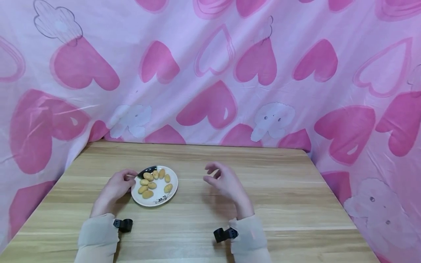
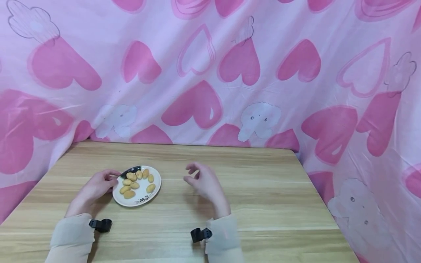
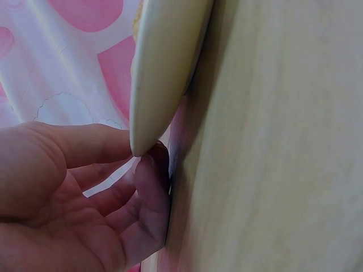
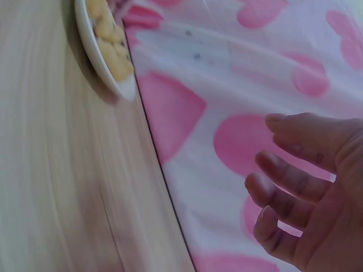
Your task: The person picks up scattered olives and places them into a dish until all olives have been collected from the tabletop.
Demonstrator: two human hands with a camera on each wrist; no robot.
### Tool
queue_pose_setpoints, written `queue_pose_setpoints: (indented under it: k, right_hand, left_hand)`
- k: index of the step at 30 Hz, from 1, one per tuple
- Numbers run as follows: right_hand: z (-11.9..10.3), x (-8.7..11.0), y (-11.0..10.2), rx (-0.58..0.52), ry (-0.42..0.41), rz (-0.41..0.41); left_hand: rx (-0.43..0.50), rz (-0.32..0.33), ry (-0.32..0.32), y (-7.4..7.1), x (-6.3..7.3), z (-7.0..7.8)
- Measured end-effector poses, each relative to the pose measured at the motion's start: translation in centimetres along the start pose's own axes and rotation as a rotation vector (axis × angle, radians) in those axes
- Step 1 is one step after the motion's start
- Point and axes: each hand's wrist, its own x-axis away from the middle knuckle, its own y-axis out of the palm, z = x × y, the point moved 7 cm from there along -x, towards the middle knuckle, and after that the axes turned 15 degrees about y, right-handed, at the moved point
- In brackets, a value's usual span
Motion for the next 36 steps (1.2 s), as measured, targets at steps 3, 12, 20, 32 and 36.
queue_pose_setpoints:
  k: [3, 12, 20, 32, 36]
  right_hand:
    - [1.4, 0.2, -1.3, -0.018, 0.035, 0.037]
    - [5.5, 0.8, -3.5, -0.076, 0.129, 0.079]
    - [8.8, 1.3, -3.9, -0.117, 0.221, 0.074]
    - [11.2, 1.5, -3.9, -0.153, 0.291, 0.059]
    - [11.6, 1.5, -3.5, -0.168, 0.287, 0.043]
  left_hand:
    - [0.003, 0.002, -0.008, 0.0, 0.0, -0.1]
    - [0.001, 0.000, -0.031, 0.1, 0.1, -0.3]
    - [0.008, 0.003, -0.004, 0.0, 0.1, 0.0]
    - [0.017, 0.005, 0.007, 0.0, 0.1, 0.1]
    - [0.013, 0.003, 0.010, 0.0, 0.1, 0.1]
